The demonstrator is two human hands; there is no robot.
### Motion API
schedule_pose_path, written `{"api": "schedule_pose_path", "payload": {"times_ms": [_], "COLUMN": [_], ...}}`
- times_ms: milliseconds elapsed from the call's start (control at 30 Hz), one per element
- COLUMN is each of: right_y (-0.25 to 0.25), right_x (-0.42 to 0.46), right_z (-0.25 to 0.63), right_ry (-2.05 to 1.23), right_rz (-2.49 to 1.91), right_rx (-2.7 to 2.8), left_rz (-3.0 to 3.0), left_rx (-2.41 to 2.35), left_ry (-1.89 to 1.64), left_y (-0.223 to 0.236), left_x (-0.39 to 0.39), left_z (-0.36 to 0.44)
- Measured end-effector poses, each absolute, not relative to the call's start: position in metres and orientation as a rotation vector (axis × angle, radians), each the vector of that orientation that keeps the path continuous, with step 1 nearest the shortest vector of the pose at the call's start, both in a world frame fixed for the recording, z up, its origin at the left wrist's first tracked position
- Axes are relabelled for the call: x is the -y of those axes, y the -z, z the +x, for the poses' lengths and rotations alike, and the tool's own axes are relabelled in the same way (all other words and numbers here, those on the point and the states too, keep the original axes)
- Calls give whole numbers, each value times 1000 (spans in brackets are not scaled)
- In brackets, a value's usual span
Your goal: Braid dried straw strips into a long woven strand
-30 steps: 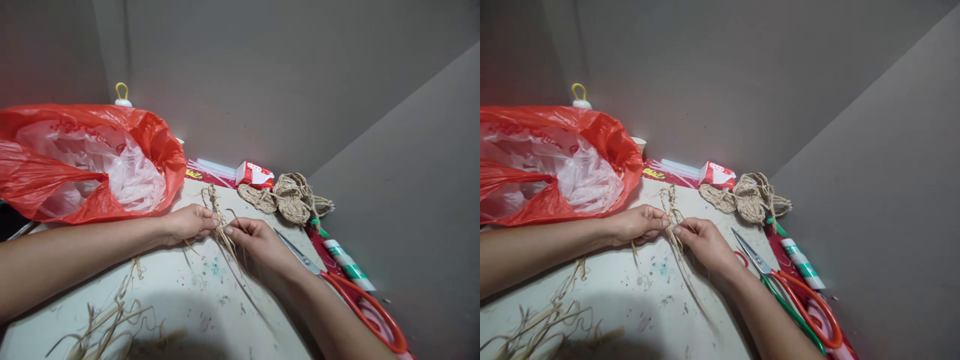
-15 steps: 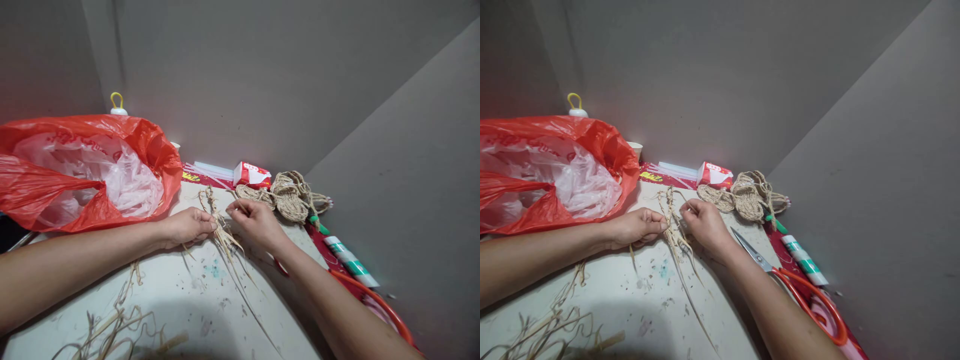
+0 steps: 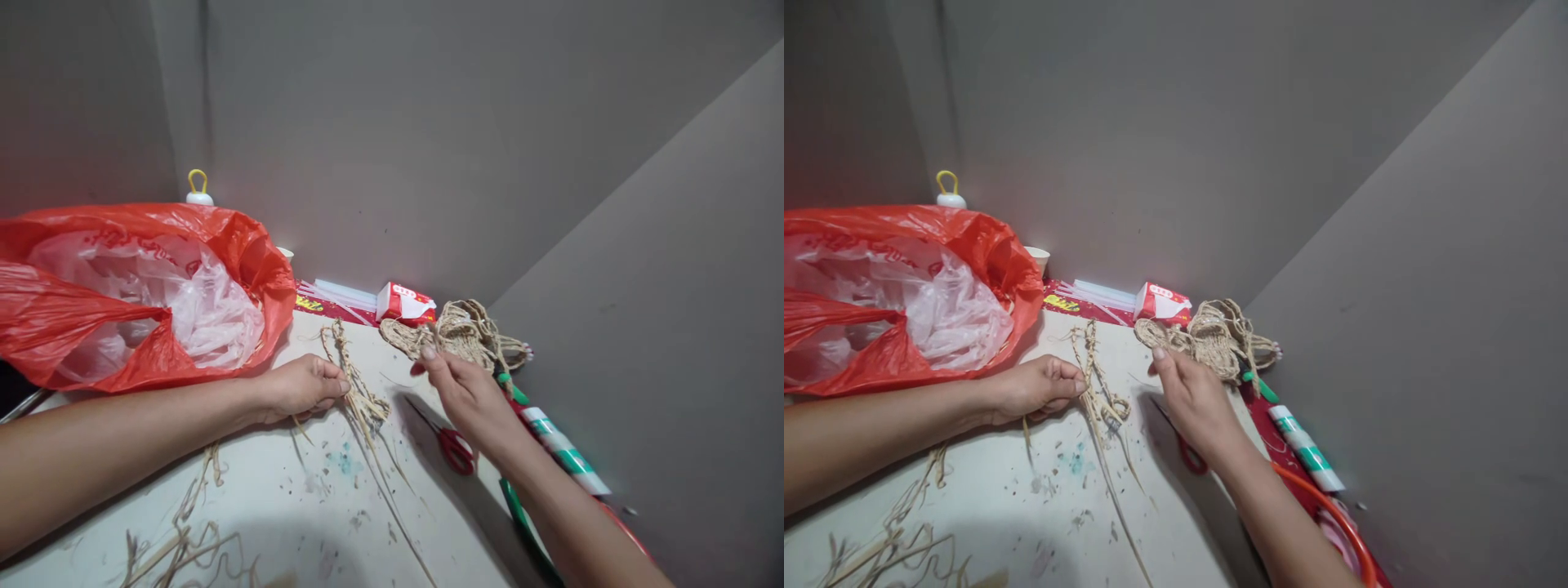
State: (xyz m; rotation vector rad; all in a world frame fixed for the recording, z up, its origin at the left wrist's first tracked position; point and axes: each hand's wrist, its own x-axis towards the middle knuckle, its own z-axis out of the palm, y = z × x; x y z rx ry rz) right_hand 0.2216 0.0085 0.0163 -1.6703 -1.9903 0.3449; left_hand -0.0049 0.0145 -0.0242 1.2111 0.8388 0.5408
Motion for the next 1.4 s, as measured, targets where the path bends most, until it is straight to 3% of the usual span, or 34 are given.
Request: {"api": "schedule_pose_path", "payload": {"times_ms": [233, 933, 1167, 1400], "right_y": [0, 18, 15, 12], "right_x": [33, 18, 14, 11], "right_z": [192, 184, 188, 185], "right_ry": [-873, -942, -788, -1168], "right_rz": [-1511, -1509, -1494, -1424], "right_rx": [2165, 2236, 2079, 1804], "left_rz": [1230, 1331, 1324, 1313], "left_rx": [-843, -875, -860, -883], "left_ry": [-525, -550, -567, -562], "left_y": [23, 24, 23, 22], "left_x": [-15, -13, -13, -13], "left_z": [-5, -3, -2, -2]}}
